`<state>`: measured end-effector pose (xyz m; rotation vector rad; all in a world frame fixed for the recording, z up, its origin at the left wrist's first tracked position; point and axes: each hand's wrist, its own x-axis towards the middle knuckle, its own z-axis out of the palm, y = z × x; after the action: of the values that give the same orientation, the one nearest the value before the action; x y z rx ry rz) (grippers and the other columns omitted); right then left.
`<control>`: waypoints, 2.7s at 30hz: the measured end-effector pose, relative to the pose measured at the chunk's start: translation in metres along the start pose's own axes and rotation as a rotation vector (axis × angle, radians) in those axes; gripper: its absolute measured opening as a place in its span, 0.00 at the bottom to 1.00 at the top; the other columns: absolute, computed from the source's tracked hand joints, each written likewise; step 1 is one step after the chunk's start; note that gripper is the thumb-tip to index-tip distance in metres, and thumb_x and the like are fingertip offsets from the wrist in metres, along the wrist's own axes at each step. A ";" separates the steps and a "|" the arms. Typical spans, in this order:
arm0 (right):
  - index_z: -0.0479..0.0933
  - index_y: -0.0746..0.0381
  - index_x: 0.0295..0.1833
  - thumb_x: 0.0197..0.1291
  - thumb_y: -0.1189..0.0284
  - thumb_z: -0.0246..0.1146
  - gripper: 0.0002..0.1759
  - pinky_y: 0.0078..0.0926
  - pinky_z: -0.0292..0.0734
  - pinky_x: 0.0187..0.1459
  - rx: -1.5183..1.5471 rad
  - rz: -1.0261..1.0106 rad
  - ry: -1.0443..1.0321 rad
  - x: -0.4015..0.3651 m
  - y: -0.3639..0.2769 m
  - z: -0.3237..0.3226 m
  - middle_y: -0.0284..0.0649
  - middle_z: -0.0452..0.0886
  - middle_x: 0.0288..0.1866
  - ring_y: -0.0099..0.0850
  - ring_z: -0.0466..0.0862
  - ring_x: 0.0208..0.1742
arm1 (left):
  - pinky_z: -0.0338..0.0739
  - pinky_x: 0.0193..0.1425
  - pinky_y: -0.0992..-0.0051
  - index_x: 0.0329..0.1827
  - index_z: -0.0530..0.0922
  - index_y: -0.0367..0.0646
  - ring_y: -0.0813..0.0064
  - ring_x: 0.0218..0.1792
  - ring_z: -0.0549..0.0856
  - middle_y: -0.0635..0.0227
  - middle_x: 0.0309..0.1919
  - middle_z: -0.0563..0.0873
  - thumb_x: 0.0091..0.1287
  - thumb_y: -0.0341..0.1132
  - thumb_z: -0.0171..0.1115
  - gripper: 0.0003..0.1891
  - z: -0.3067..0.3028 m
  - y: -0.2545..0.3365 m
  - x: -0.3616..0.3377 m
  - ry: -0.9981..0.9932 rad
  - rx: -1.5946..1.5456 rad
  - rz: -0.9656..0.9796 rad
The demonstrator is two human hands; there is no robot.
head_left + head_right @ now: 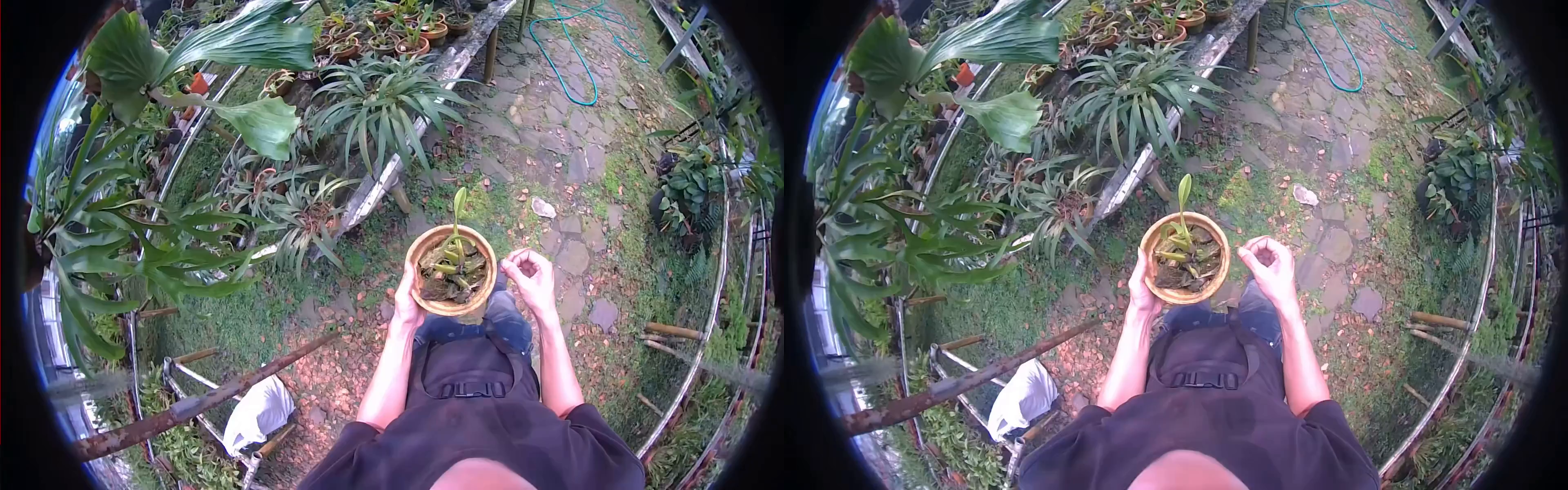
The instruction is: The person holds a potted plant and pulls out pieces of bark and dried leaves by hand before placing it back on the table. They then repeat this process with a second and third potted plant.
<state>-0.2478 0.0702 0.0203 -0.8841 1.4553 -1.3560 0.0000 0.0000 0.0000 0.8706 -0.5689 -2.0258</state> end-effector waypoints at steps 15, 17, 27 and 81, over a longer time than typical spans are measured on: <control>0.77 0.66 0.32 0.69 0.76 0.64 0.10 0.20 0.77 0.39 -0.056 -0.046 -0.360 0.178 -0.031 -0.108 0.33 0.84 0.34 0.18 0.81 0.35 | 0.70 0.73 0.57 0.76 0.65 0.42 0.61 0.68 0.75 0.59 0.69 0.75 0.79 0.58 0.46 0.33 0.123 -0.072 0.102 0.240 -0.156 0.283; 0.77 0.65 0.28 0.68 0.76 0.65 0.13 0.20 0.76 0.36 -0.118 -0.050 -0.340 0.195 -0.040 -0.120 0.32 0.83 0.32 0.17 0.80 0.32 | 0.70 0.73 0.57 0.75 0.66 0.41 0.62 0.68 0.75 0.59 0.69 0.75 0.79 0.58 0.46 0.33 0.131 -0.078 0.116 0.267 -0.143 0.304; 0.78 0.67 0.40 0.66 0.75 0.68 0.07 0.17 0.76 0.30 0.014 0.026 -0.239 0.290 -0.071 -0.154 0.34 0.83 0.30 0.18 0.81 0.28 | 0.71 0.72 0.55 0.75 0.65 0.42 0.60 0.67 0.76 0.59 0.68 0.75 0.78 0.59 0.46 0.34 0.166 -0.074 0.238 0.252 -0.137 0.270; 0.68 0.65 0.72 0.79 0.63 0.49 0.24 0.30 0.82 0.53 -0.334 0.422 -0.931 0.997 -0.022 -0.151 0.41 0.82 0.55 0.28 0.82 0.54 | 0.57 0.78 0.70 0.76 0.64 0.35 0.70 0.73 0.68 0.57 0.72 0.72 0.81 0.51 0.49 0.32 0.264 0.056 0.832 0.751 0.182 0.426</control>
<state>-0.7021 -0.8195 -0.1156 -1.1258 1.0262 -0.2811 -0.5089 -0.7043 -0.0987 1.3870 -0.4543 -1.1560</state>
